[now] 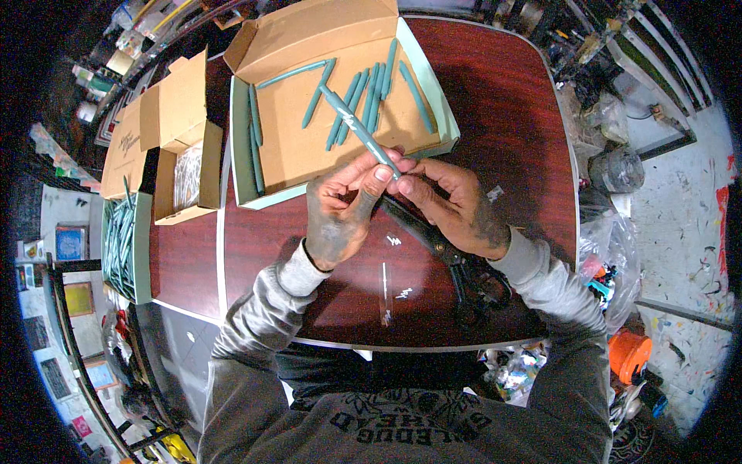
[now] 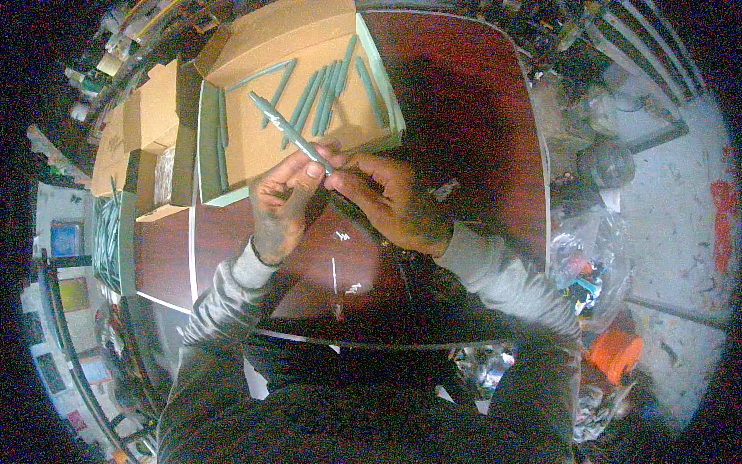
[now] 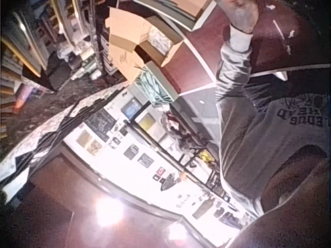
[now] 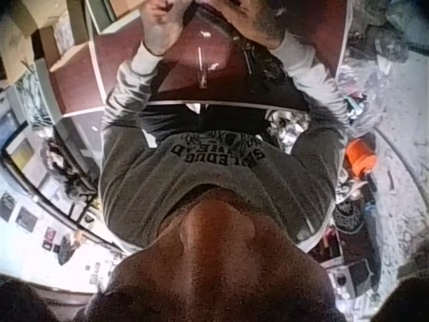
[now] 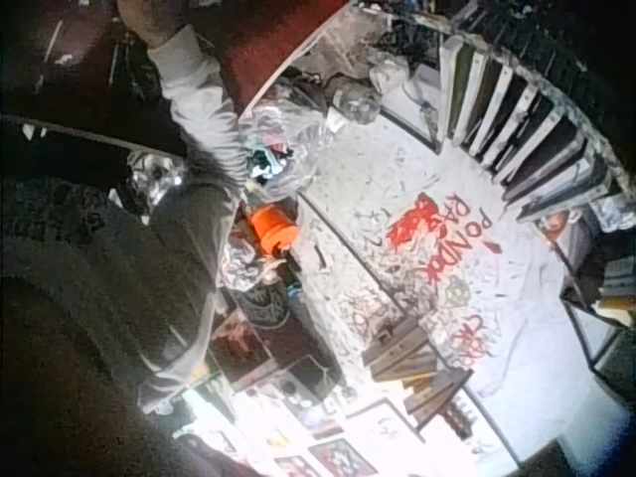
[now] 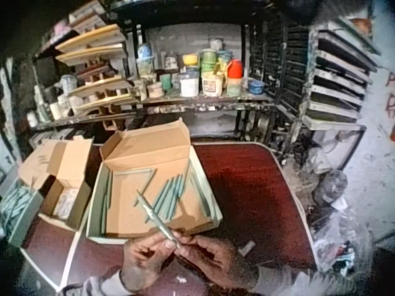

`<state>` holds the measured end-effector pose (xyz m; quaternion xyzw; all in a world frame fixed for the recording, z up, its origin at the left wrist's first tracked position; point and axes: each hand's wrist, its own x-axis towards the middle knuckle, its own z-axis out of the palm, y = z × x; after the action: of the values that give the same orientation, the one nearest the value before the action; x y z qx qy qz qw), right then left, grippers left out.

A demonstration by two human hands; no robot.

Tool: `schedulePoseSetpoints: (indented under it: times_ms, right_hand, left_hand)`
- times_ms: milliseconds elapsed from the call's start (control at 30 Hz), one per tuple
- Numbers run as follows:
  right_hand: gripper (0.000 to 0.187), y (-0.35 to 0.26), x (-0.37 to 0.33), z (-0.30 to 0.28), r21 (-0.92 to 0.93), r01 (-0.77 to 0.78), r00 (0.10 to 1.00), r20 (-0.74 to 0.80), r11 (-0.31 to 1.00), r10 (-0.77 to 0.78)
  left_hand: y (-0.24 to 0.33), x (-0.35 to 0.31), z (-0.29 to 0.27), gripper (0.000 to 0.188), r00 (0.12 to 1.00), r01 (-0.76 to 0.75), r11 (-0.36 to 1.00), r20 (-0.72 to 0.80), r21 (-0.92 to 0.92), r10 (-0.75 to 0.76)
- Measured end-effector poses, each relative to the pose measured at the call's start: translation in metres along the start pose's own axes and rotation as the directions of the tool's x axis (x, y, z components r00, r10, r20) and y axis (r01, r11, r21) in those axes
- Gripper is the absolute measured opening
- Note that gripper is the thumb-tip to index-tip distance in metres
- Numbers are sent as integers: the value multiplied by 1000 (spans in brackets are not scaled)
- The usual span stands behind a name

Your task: The person attaches small white plastic caps to the ends of green sticks by hand, moving the items from one box to another on a table.

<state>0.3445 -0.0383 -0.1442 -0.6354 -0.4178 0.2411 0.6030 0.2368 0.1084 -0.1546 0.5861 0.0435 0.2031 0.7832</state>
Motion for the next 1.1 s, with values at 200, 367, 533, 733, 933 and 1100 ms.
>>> schedulePoseSetpoints:
  times_ms: [200, 367, 533, 733, 933, 1100]
  right_hand:
    - [22, 0, -1, -3, 65, -211, 974, 94, 975, 205]
    - [23, -4, -3, -4, 41, -250, 964, 101, 967, 245]
    - [23, -6, 4, -7, 123, -318, 939, 181, 940, 294]
    - [30, 5, 4, -17, 468, -482, 871, 352, 741, 344]
    - [32, 3, 3, -11, 249, -353, 922, 256, 902, 291]
    - [32, 5, -1, -8, 132, -312, 939, 193, 941, 284]
  left_hand:
    - [5, -6, 1, 27, 999, 18, 991, -34, 129, -14]
    - [9, -5, 1, 26, 996, -90, 954, 14, 285, 89]
    - [14, -2, -1, 27, 1000, 29, 981, -3, 194, -29]
    - [18, 3, -4, 29, 991, 131, 978, -47, 160, -125]
    - [14, 4, -7, 28, 997, 81, 988, 4, 129, -82]
    - [10, -1, 0, 28, 996, 81, 990, -43, 112, -76]
